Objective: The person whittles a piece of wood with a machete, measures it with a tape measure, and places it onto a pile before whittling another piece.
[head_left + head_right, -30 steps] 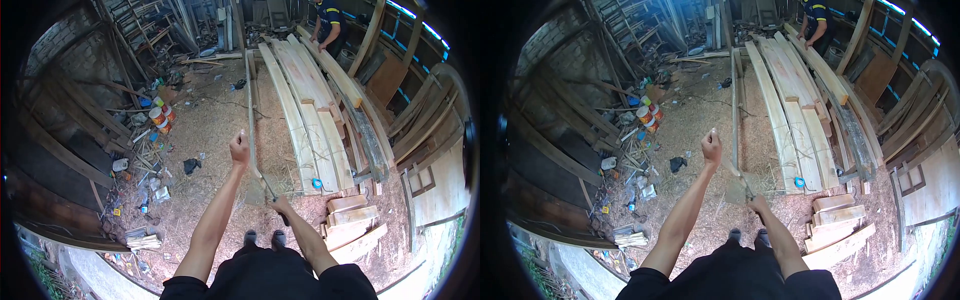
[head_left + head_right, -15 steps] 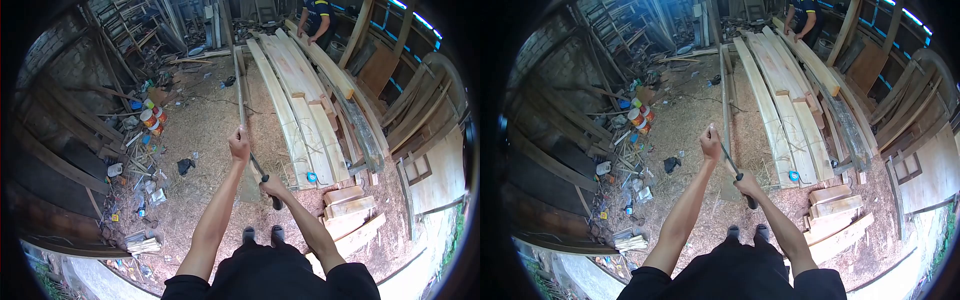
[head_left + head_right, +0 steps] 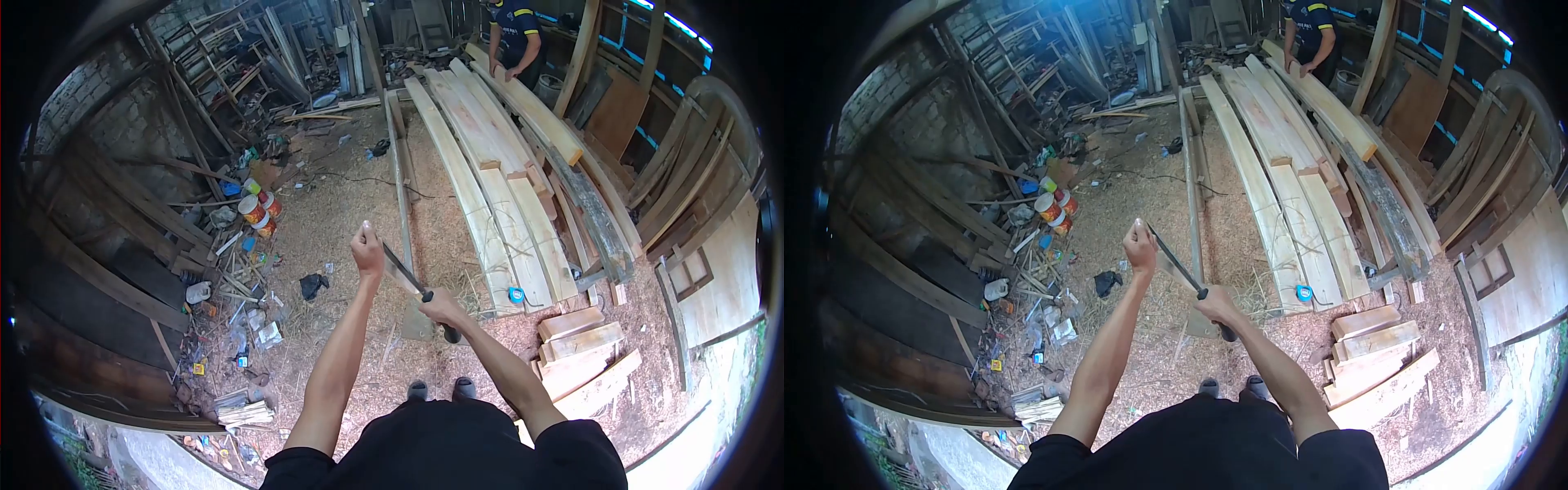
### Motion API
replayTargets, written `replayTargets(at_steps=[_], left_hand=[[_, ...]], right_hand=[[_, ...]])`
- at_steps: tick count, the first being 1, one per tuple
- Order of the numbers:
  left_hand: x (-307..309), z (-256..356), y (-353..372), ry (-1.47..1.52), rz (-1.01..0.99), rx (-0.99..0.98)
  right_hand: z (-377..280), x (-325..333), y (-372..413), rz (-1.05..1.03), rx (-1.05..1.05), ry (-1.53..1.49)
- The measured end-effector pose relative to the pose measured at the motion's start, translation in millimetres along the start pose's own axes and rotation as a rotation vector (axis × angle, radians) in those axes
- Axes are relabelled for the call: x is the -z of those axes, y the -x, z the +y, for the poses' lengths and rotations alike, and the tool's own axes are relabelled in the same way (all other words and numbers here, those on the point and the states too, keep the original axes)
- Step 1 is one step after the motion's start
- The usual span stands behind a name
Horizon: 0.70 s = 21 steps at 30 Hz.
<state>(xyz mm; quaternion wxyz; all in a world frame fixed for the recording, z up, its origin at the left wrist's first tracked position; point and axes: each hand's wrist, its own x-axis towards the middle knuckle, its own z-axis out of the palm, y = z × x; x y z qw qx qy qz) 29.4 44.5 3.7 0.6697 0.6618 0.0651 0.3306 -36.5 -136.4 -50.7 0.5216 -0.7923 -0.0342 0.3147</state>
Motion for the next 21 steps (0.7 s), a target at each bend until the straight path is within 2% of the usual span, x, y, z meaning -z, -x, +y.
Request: replayTargets(at_steps=[2,3,4,6,7,9,12,14,16,17,20,21], left_hand=[[-2,6,6,-0.015,-0.007,-0.005],[0,2,4,-0.054,-0.002,-0.024],[2,-2,4,-0.055,-0.001,-0.032],[4,0,6,0.035,0.017,-0.001],[4,0,1,0.038,0.018,-0.004],[9,-6,4,-0.064,0.111,-0.048],[5,1,5,-0.044,0.082,-0.018],[-2,4,7,-0.1,0.11,-0.06],[-3,3,10,-0.157,0.142,-0.096],[-4,4,10,-0.165,0.193,-0.083],[-4,11,4,-0.194,0.269,-0.081],[-1,10,8,-0.226,0.28,-0.095]], right_hand=[[21,-15,-9,0.145,0.054,0.039],[30,-17,-7,0.188,-0.002,0.076],[36,-15,-9,0.188,0.007,0.075],[36,-12,-12,-0.017,-0.115,-0.032],[33,-9,-20,-0.015,-0.111,-0.028],[-3,-5,0,0.046,-0.029,0.199],[-23,-7,11,0.081,0.042,0.129],[-14,-19,15,0.128,0.09,0.08],[24,-32,0,0.217,0.047,0.065],[19,-30,0,0.052,-0.083,-0.129],[-8,-22,4,0.068,0.002,-0.054],[-20,-15,6,-0.017,-0.028,-0.057]])
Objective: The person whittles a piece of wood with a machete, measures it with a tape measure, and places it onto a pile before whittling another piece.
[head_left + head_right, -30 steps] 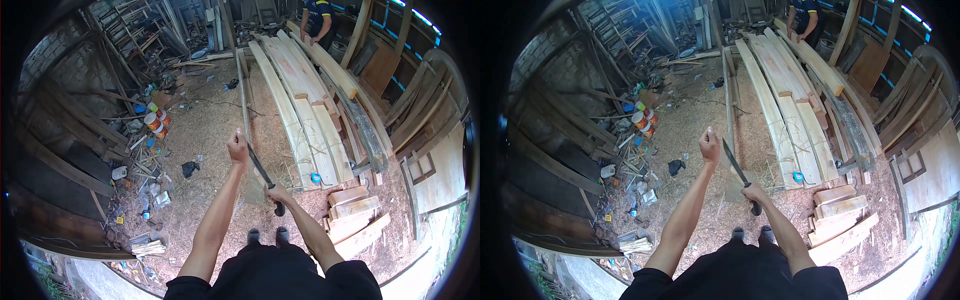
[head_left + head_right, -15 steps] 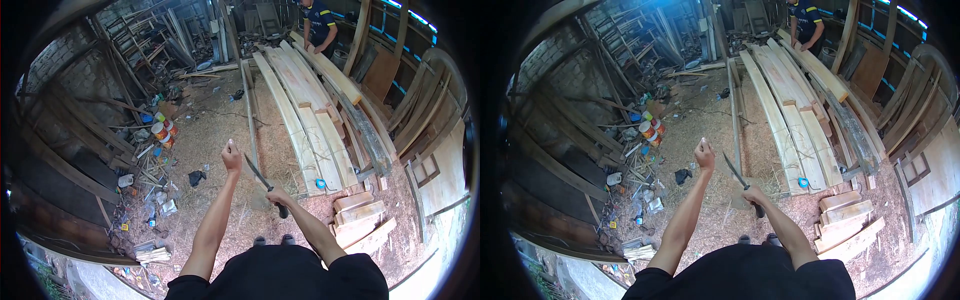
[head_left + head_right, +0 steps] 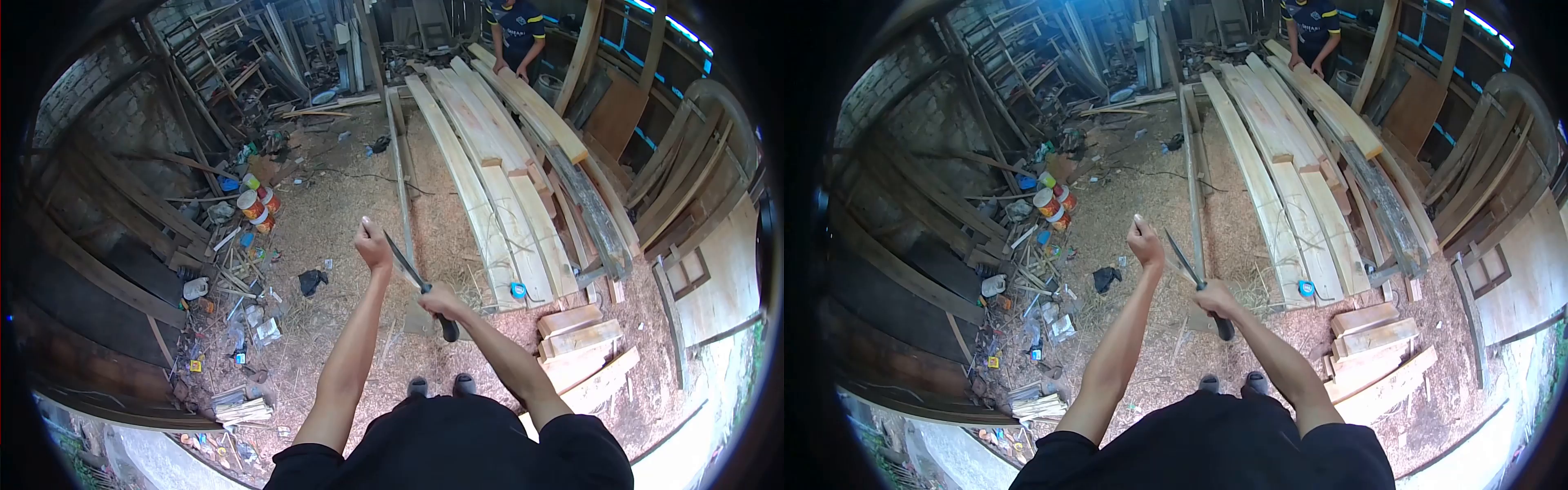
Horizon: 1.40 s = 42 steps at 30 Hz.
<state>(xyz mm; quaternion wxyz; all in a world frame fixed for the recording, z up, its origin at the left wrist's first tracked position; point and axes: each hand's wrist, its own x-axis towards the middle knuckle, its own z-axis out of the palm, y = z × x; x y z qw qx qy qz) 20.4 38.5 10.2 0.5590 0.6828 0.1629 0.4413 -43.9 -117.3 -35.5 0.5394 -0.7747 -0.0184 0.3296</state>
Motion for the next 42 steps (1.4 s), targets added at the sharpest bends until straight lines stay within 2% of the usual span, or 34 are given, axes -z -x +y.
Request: replayTargets(at_steps=[3,5,7,9,12,15,17,18,20,21,23,27,29,30,32,33,35,39,42], left_hand=[[-1,4,4,0.066,-0.09,0.042],[-3,18,10,0.044,-0.086,-0.012],[-1,20,12,0.024,-0.078,-0.062],[-3,6,10,0.053,-0.058,-0.016],[-3,-2,6,0.06,-0.091,0.033],[-5,11,9,0.051,-0.116,0.022],[-12,11,12,0.048,-0.102,-0.041],[-14,11,13,0.041,-0.085,-0.11],[-15,12,16,0.056,-0.068,-0.054],[-16,14,16,0.075,-0.052,0.003],[-14,23,18,0.067,-0.035,-0.009],[-10,23,14,0.043,-0.055,0.019],[-13,25,16,0.04,-0.061,-0.003],[-13,24,17,0.033,-0.058,-0.023],[-15,12,17,0.041,-0.062,-0.03],[-16,6,15,0.056,-0.068,-0.037],[-15,5,16,0.071,-0.064,-0.043],[-14,5,11,0.056,-0.064,-0.028],[-17,10,11,0.035,-0.105,-0.053]], right_hand=[[-15,-3,8,0.116,0.108,0.044],[-2,-12,8,0.147,0.194,0.054],[22,-20,3,0.224,0.011,0.032],[41,-14,-2,0.206,-0.013,0.082],[34,-5,-6,0.135,-0.099,0.077],[29,-10,-3,0.074,-0.015,-0.081],[25,-13,3,0.218,0.294,-0.017],[37,-16,0,0.216,0.295,-0.017],[62,-23,-2,0.26,0.074,0.014],[67,-20,-6,0.262,0.074,0.014],[74,-14,-10,0.125,-0.091,-0.093],[40,-2,0,0.059,-0.034,-0.048],[25,-4,11,0.162,0.142,0.086],[37,-7,4,0.157,0.143,0.086],[78,-16,-16,0.349,0.199,0.191],[96,-13,-24,0.345,0.204,0.191],[118,-4,-35,0.146,-0.12,0.008],[65,11,-18,0.101,-0.079,0.229],[41,3,-2,0.154,0.074,0.109]])
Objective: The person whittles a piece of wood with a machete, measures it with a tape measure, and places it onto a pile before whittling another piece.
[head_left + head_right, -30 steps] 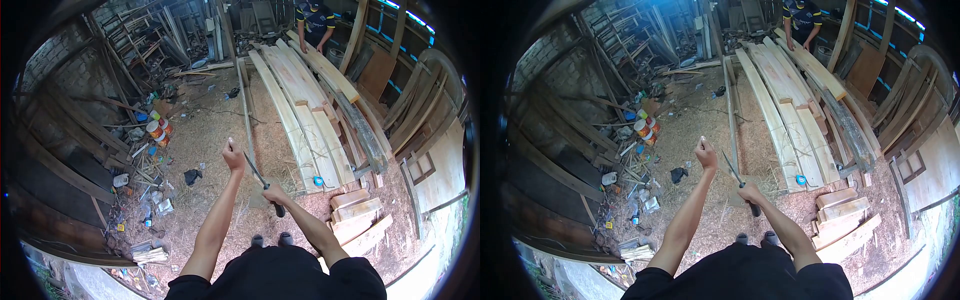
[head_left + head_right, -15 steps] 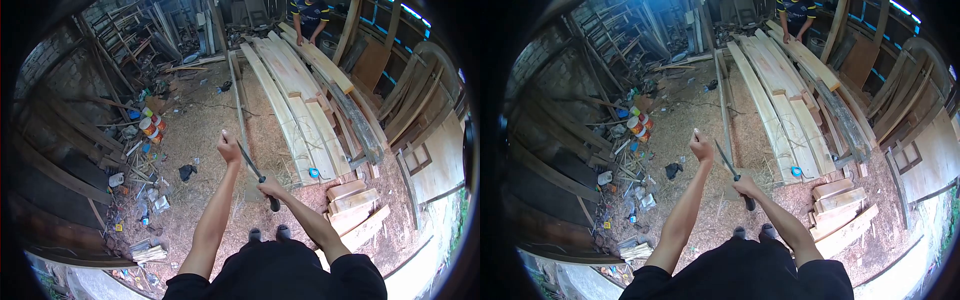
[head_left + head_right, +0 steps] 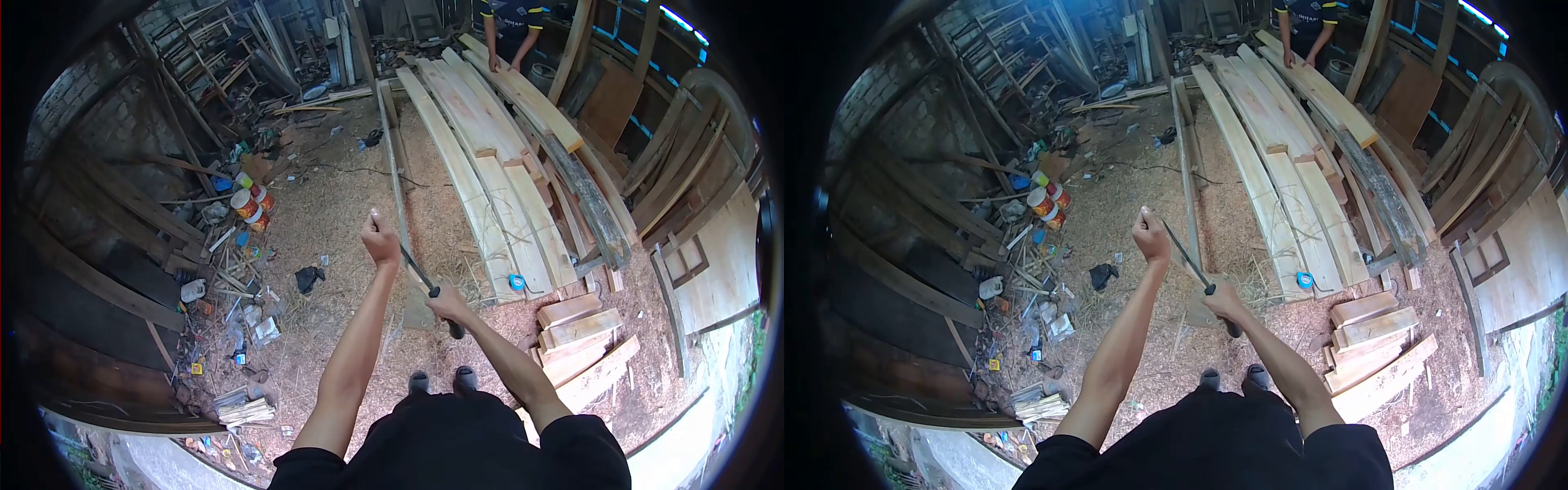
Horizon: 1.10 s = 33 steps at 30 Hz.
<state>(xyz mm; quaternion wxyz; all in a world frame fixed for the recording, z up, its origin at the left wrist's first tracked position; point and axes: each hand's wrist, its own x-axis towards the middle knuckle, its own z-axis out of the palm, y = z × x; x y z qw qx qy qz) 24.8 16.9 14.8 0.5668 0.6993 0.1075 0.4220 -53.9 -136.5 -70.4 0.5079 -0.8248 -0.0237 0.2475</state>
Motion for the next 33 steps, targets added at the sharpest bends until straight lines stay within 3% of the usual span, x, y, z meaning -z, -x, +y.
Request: replayTargets(at_steps=[2,4,6,8,9,11,16,19,22,24,29,33], left_hand=[[-3,-3,0,-0.005,0.001,-0.035],[-2,-7,0,-0.009,0.007,-0.073],[1,-7,-1,0.05,-0.005,0.073],[5,-16,1,0.062,0.001,0.067],[4,-16,-2,0.081,0.005,0.065],[2,-14,-3,0.048,0.01,0.015],[-9,-2,1,0.012,-0.043,-0.014],[-10,4,7,0.073,-0.154,0.074],[-6,7,12,0.158,-0.268,0.15],[-2,16,19,0.731,-0.275,0.389],[2,-1,24,0.772,-0.321,0.361],[5,5,23,0.592,-0.267,0.377]], right_hand=[[7,-8,-2,0.025,0.074,-0.073],[46,-20,-16,0.115,-0.039,0.053],[81,-10,-23,-0.122,-0.212,0.124],[114,-5,-28,-0.183,-0.104,0.626],[107,-3,-21,-0.178,-0.098,0.625],[98,10,2,-0.028,-0.259,0.199],[94,4,-16,-0.122,-0.301,-0.002],[68,10,-13,-0.173,-0.25,-0.118],[46,21,-6,-0.201,-0.189,-0.165],[33,28,-2,-0.236,-0.168,-0.228],[27,38,3,-0.167,-0.124,-0.18],[32,37,5,-0.159,-0.128,-0.19]])
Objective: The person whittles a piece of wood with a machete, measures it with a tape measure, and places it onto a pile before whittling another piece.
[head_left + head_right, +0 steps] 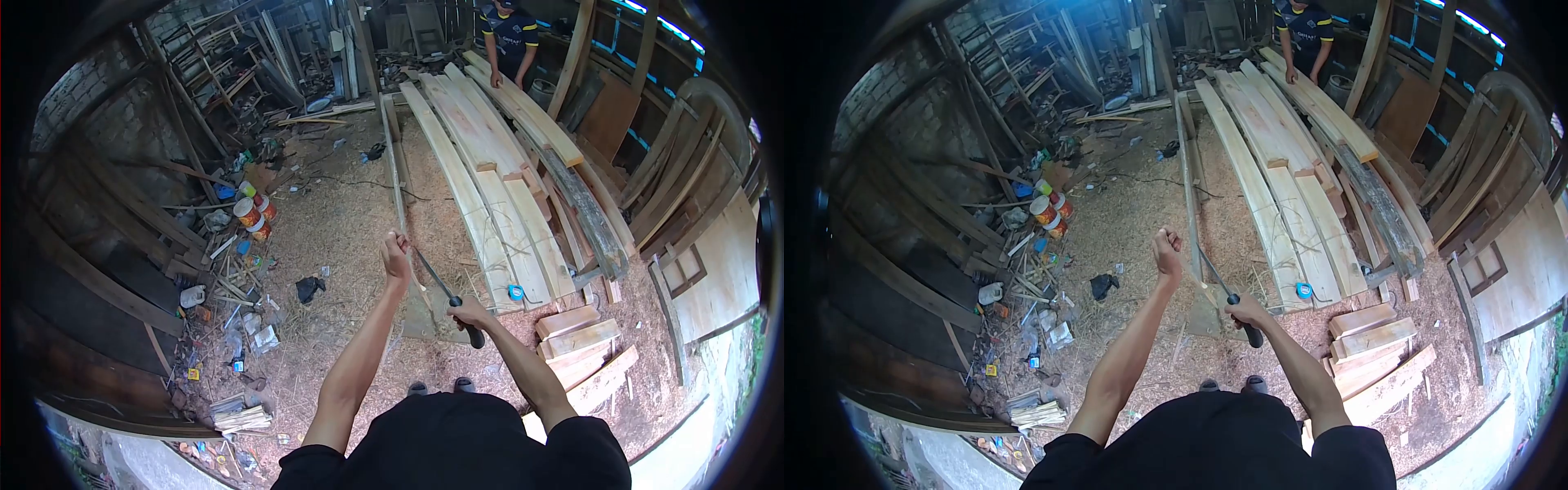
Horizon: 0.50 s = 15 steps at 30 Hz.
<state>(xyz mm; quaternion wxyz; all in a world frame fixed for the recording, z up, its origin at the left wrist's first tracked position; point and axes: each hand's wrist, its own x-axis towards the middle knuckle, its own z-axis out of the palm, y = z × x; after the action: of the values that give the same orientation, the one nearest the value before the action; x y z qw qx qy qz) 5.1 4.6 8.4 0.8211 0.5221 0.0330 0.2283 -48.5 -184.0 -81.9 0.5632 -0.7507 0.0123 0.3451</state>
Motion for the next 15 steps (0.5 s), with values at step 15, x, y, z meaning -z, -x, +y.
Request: replayTargets(at_steps=[15], left_hand=[[0,17,4,-0.061,0.012,-0.113]], right_hand=[[-12,-26,12,0.013,0.065,0.101]])
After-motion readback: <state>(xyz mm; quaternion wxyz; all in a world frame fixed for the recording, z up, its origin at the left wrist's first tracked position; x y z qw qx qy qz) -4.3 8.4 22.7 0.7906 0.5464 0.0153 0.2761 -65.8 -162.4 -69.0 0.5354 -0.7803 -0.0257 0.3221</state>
